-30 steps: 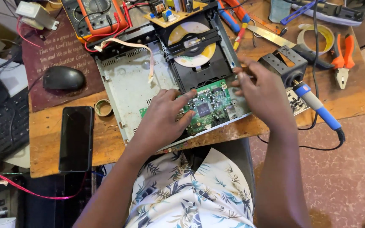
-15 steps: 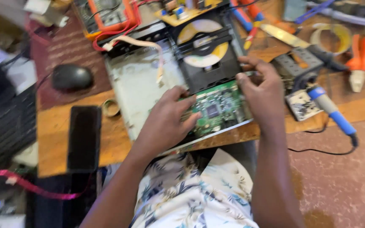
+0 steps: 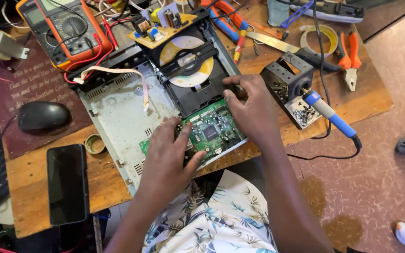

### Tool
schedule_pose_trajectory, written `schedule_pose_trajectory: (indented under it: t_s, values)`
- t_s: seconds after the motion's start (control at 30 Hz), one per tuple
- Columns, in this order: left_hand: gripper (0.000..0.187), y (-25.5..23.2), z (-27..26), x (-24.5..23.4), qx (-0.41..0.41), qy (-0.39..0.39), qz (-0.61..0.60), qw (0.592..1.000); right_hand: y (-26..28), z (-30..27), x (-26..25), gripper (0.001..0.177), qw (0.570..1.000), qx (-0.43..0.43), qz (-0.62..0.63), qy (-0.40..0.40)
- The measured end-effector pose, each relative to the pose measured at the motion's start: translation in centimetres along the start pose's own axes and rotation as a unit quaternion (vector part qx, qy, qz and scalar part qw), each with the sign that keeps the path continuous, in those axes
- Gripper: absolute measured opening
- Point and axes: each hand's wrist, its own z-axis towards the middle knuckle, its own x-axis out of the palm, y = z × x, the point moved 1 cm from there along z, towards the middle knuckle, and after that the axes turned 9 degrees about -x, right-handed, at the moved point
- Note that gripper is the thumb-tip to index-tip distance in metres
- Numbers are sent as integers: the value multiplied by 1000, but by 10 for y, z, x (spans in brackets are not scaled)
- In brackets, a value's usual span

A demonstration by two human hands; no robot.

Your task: The person works on a disassembled electronic device, likely a DVD player, on a cluttered workbench. They use a screwdriver to remove screws from the circuit board and manipulate internal components and wires.

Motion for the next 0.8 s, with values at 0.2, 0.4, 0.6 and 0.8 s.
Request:
schedule_pose_trajectory:
  t_s: [0.2, 0.4, 0.6, 0.8]
  values:
    - [56, 9, -8, 11, -40, 14, 0, 999, 24, -3, 3, 23, 987, 112, -96, 64]
    - [53, 16, -13, -2, -11, 22, -26, 999, 22, -26, 7, 26, 997, 37, -54, 40]
    - [53, 19, -15, -3, -2, 26, -17, 1000, 13, -38, 14, 26, 993, -19, -114, 24]
    - [52, 18, -16, -6, -3, 20, -35, 999, -9, -29, -27, 24, 965, -85, -243, -53]
